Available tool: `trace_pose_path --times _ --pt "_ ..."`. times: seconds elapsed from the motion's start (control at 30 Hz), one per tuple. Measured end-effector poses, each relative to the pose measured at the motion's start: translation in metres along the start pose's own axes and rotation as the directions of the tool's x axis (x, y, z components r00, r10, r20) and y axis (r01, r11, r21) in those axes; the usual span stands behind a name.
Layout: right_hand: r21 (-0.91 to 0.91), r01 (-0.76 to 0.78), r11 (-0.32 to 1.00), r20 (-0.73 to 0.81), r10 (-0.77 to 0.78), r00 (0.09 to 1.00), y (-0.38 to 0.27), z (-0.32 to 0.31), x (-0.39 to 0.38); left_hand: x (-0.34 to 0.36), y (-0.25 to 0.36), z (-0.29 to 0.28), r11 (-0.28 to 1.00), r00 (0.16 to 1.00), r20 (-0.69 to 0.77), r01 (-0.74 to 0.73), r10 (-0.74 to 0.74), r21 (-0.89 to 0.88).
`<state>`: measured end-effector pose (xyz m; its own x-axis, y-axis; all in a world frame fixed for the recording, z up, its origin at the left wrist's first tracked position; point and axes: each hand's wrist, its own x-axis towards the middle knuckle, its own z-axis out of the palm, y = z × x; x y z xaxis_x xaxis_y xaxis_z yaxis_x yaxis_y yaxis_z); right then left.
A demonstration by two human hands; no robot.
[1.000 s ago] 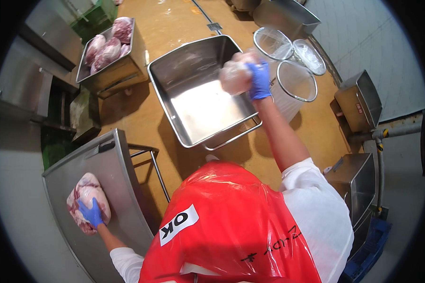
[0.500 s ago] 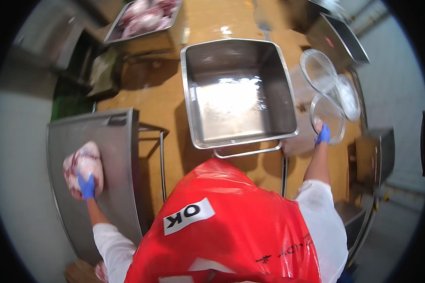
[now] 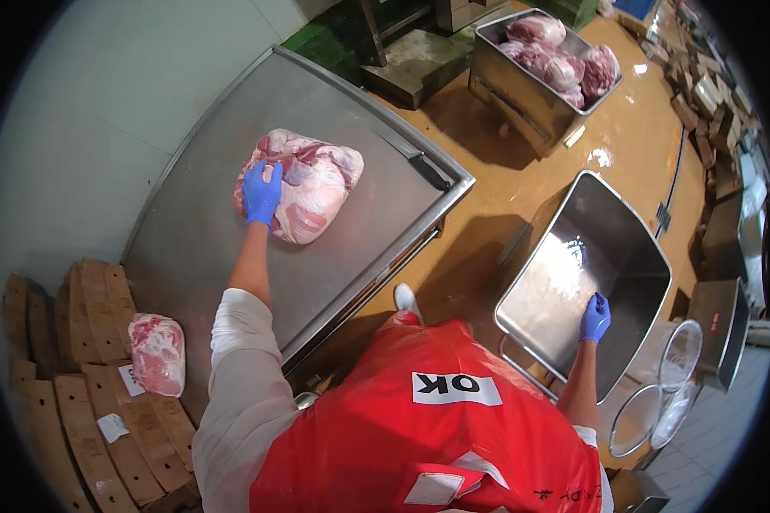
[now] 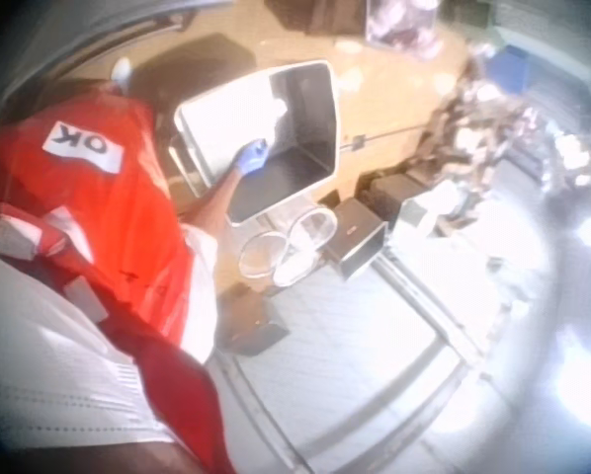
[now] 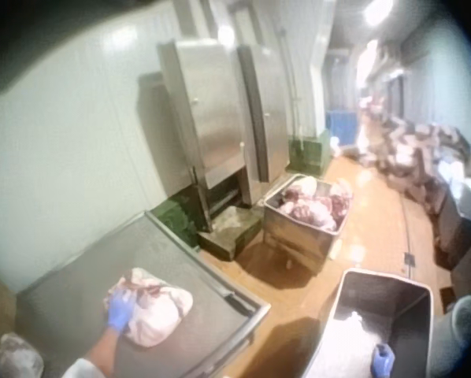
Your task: The person removes a large piece of raw meat from a plastic bag and places it on a stainless steel table. They use a knife to trim fat and connective tissue from the meat, placing the trimmed pieces into a metal tray. The person then places the trimmed meat back into a plastic bag.
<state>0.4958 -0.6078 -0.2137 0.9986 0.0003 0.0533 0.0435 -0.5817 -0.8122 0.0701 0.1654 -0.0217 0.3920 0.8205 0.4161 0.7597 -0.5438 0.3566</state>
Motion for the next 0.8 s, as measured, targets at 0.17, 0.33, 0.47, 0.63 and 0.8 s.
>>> trace_pose_path --times 0.17,0.33,0.47,0.63,0.8 --pt "-0.066 0.093 0.993 0.114 -0.086 0.990 -0.101 0.029 0.012 0.037 -0.033 -0.005 0.883 0.969 0.180 0.230 -0.169 -0.409" --pt "-0.106 0.298 0.949 0.282 -0.259 0.924 -0.221 0.091 0.008 0.073 -0.125 0.015 0.756 0.874 0.448 0.419 -0.186 -0.503" --pt "0.042 0.221 0.974 0.470 -0.215 0.856 -0.296 0.161 -0.012 0.070 -0.131 0.012 0.786 0.822 0.545 0.444 -0.165 -0.431" --pt "0.243 0.155 0.957 0.839 -0.288 0.461 -0.413 0.275 -0.067 0.043 -0.114 -0.014 0.806 0.839 0.478 0.462 -0.260 -0.371" --pt "0.369 0.188 0.910 0.904 -0.399 0.155 -0.495 0.409 -0.114 -0.015 -0.128 -0.003 0.708 0.845 0.414 0.518 -0.339 -0.480"
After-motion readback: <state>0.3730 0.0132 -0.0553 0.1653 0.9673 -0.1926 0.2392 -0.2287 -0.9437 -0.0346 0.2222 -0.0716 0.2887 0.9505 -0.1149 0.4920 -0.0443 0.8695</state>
